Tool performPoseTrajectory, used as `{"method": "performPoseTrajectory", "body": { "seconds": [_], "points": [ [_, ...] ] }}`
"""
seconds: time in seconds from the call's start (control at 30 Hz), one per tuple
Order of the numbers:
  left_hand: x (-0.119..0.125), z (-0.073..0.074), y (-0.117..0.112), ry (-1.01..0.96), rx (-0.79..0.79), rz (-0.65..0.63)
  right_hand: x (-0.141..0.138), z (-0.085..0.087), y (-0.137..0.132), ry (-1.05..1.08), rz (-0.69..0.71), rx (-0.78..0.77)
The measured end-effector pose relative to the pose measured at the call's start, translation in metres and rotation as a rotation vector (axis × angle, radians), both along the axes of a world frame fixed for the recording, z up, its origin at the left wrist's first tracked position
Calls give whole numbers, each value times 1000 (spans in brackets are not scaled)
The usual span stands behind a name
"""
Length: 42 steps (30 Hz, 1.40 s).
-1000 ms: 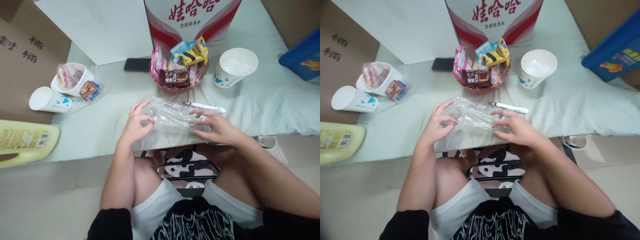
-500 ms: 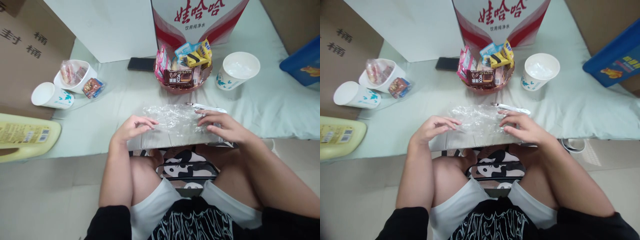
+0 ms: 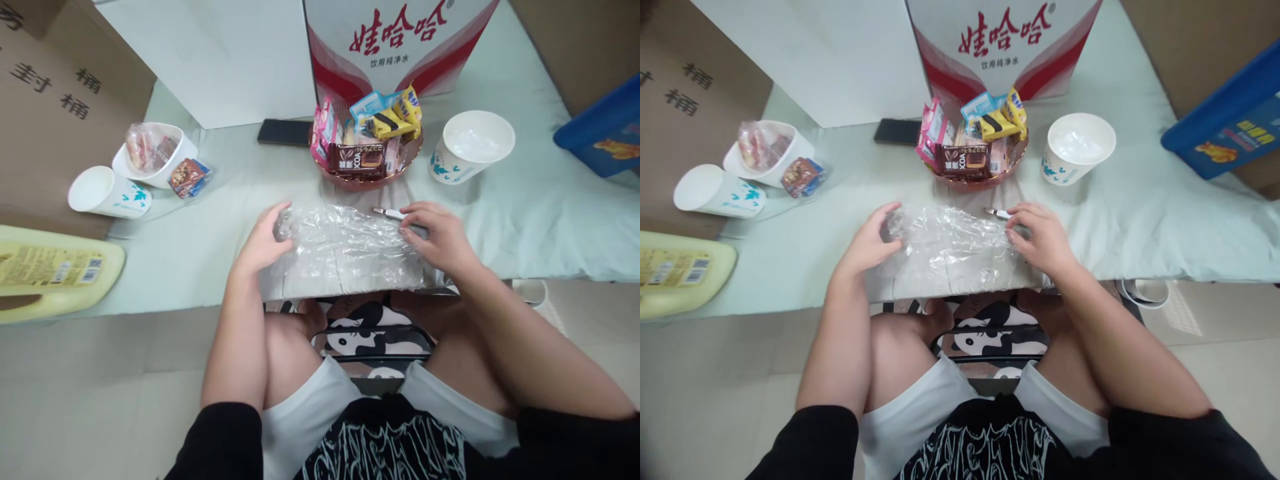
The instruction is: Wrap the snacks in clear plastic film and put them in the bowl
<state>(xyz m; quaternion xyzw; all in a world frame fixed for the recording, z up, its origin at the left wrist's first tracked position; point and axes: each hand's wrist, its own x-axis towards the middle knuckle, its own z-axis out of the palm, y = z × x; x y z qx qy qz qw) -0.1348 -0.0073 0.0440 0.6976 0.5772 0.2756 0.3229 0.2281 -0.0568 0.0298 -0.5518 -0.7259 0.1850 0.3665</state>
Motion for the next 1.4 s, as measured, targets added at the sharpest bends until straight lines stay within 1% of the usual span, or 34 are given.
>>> {"method": "performPoseTrajectory", "body": {
  "seconds": [0.03,0.1,0.17,0.23,0.27,0.33,0.37,0.43,0.5,0.6,0.7,0.8,0.87,0.93,1.03,1.1,1.17,1.27,1.33,1.4],
  "points": [
    [2,-2,1,-20,-26,-16,-2,2,-1,70,-14,-37],
    [7,-4,2,-122,-60,12,-5,6,-5,253,-72,-119],
    [13,-3,2,-283,-73,81,-7,10,-7,477,-118,-198],
    [20,0,1,-481,-90,142,-9,13,-8,656,-98,-304],
    [22,2,0,-580,-109,156,-10,15,-9,694,-72,-362],
    [25,7,-1,-756,-183,138,-11,17,-9,667,-25,-446],
    [25,8,-1,-823,-237,110,-12,18,-9,637,-19,-462],
    [24,10,0,-901,-368,42,-13,20,-8,614,-54,-449],
    [22,10,3,-915,-482,2,-14,21,-7,659,-118,-417],
    [19,9,7,-907,-566,-7,-12,21,-7,713,-197,-372],
    [19,10,11,-968,-558,9,-8,20,-7,690,-233,-330],
    [24,9,14,-1013,-528,70,-6,16,-6,692,-235,-281],
    [29,7,15,-970,-534,107,-5,14,-4,704,-232,-278],
    [32,7,14,-903,-529,125,-5,13,-4,676,-232,-334],
    [35,8,12,-880,-500,104,-4,13,-4,614,-236,-405],
    [36,9,11,-927,-506,72,-5,15,-6,621,-238,-376],
    [37,8,11,-953,-544,71,-6,18,-7,651,-240,-335],
    [39,5,12,-846,-615,91,-7,20,-9,670,-240,-356],
    [39,3,12,-790,-570,94,-6,20,-9,650,-250,-340],
    [39,4,11,-854,-427,120,-4,19,-9,631,-269,-280]
  ]
}}
